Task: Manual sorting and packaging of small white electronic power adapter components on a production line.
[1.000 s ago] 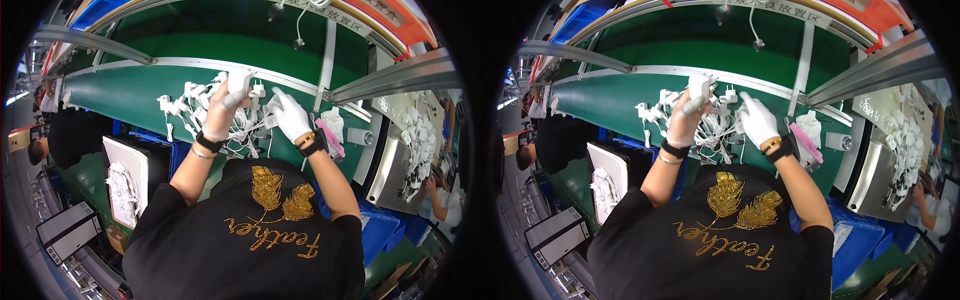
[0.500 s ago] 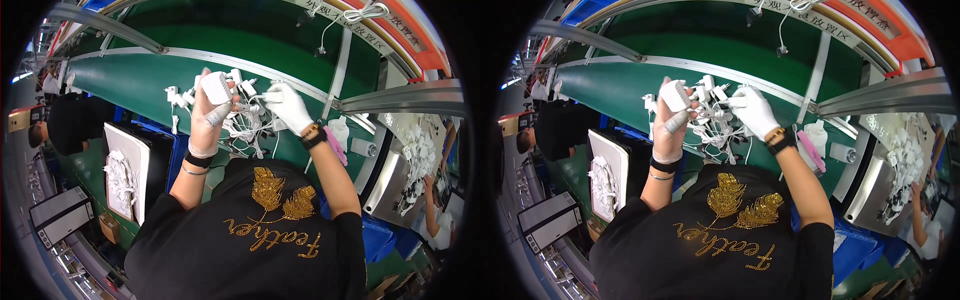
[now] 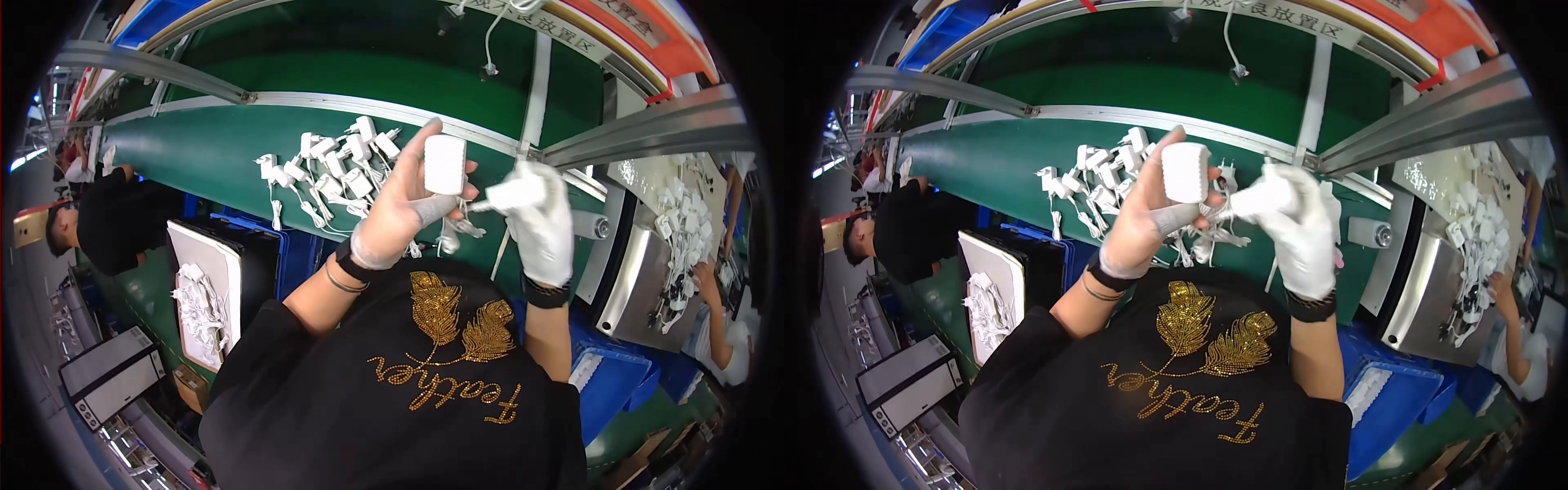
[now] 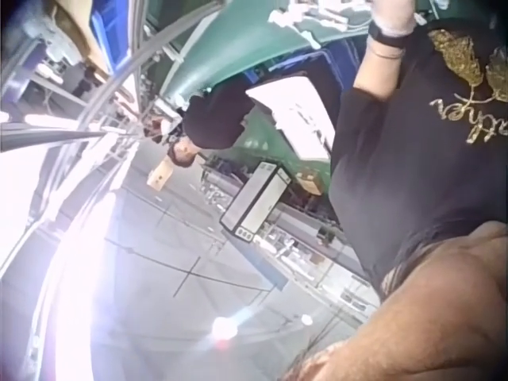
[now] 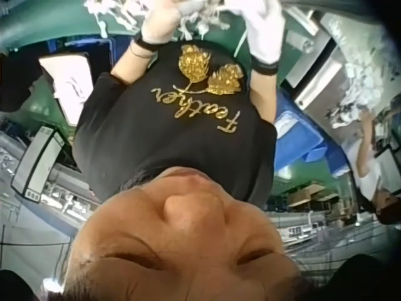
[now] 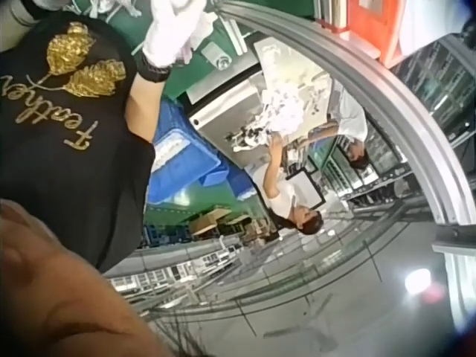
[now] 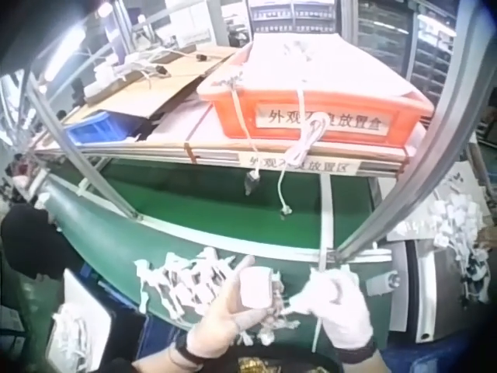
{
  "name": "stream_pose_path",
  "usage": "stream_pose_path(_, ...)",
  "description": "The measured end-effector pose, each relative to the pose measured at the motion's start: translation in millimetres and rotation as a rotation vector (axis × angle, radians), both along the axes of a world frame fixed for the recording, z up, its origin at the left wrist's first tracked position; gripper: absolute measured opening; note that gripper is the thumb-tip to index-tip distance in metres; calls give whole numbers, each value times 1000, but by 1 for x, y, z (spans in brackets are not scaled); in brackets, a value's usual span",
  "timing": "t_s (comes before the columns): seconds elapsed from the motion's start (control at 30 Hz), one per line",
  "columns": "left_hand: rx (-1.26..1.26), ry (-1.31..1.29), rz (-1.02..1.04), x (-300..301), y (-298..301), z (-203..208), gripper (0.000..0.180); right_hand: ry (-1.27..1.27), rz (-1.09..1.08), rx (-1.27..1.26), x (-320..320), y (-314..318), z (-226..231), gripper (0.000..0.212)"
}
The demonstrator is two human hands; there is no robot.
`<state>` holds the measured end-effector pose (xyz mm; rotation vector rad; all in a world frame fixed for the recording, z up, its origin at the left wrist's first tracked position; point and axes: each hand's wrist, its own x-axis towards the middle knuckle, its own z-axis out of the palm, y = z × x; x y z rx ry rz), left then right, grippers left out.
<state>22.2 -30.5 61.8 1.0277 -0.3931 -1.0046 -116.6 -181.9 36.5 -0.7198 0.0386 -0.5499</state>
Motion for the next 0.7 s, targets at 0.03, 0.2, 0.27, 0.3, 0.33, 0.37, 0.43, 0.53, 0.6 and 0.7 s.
stream_pose_path(0.03,2,0,-8,-3,-1,-6,87,228,-40,-179,-3,3,-11,47)
stream_pose_path(0.2,44,56,0,-16,8,-14,86,419,-171,-158,-4,18,4,49)
stream_pose_path(0.27,-14,-5,19,-16,7,-2,85,279,-207,23,-3,16,10,51)
stream_pose_path(0.3,-15,-6,18,-16,6,-2,85,314,-164,7,-3,14,8,52)
stream_pose_path(0.33,-2,-53,7,-15,5,-2,85,350,-121,-10,-3,11,6,53)
stream_pose_path(0.37,11,-99,-3,-15,4,-2,85,386,-77,-26,-3,9,6,54)
stream_pose_path(0.43,27,-144,-14,-16,6,-2,85,404,-58,-9,-8,11,8,58)
stream_pose_path(0.53,85,12,-37,-18,8,-5,79,440,-25,28,-13,14,10,65)
stream_pose_path(0.6,90,37,-27,-20,8,-8,77,490,43,-45,-13,18,11,72)
stream_pose_path(0.7,100,85,0,-20,9,-9,73,519,46,-113,-12,28,10,78)
